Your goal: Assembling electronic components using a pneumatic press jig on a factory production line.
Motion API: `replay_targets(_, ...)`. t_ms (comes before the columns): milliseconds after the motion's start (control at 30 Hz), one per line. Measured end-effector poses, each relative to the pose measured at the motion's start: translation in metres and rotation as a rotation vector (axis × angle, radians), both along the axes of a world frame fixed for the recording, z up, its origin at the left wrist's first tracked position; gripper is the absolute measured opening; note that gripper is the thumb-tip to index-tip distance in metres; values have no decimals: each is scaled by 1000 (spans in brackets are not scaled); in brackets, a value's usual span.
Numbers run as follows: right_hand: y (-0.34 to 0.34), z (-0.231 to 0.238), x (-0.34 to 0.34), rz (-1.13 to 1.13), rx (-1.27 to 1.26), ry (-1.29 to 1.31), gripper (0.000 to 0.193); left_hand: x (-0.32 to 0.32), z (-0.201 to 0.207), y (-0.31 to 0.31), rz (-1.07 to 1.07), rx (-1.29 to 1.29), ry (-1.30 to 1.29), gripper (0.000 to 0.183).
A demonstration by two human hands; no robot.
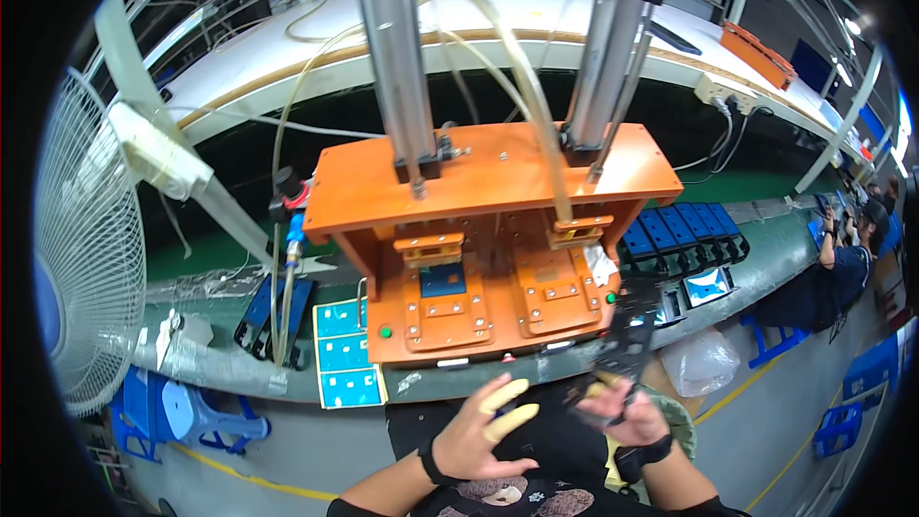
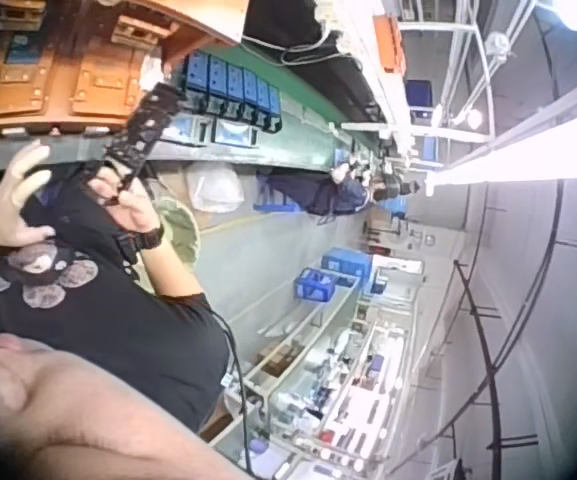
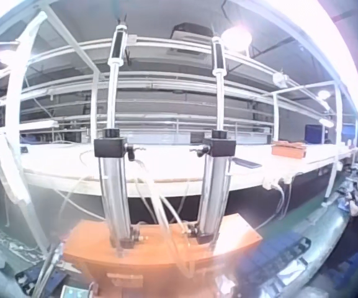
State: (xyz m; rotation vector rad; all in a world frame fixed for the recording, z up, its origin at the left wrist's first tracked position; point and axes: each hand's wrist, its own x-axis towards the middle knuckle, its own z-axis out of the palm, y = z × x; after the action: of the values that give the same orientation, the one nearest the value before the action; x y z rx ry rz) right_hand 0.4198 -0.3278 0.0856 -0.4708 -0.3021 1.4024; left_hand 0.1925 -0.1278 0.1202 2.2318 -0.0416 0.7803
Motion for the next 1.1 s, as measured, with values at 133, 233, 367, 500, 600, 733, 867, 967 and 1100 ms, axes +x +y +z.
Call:
replay_targets(133, 47, -6, -39, 435, -1, 81, 74, -12, 1, 2, 33, 73, 153, 81)
replay_targets(233, 73, 0, -51, 571, 52, 24, 84, -26, -5, 11, 115, 79, 94, 77)
replay_targets(367, 93, -7, -60, 581, 25, -20, 90, -36, 2, 24, 152, 93, 99, 77)
replay_targets(500, 109, -14, -68, 559, 168, 99, 38, -33, 17, 37, 166, 99, 94, 79)
replay_targets(600, 114, -18, -73, 533, 209, 117, 34, -35, 14, 44, 116, 119, 89, 76)
replay_targets(733, 113, -13, -74, 443, 188, -48, 74, -28, 13, 52, 110, 97, 45, 75)
replay_targets(867, 108, -6, -74, 376, 146, -13, 91, -21, 17, 68, 98, 106, 131, 75)
replay_targets(967, 102, -16, -77, 317, 173, 37, 92, -12, 17, 56, 37, 80, 157, 77)
replay_targets(1100, 100, -20, -69, 354, 253, 90, 90, -6, 10, 48, -48, 69, 156, 83)
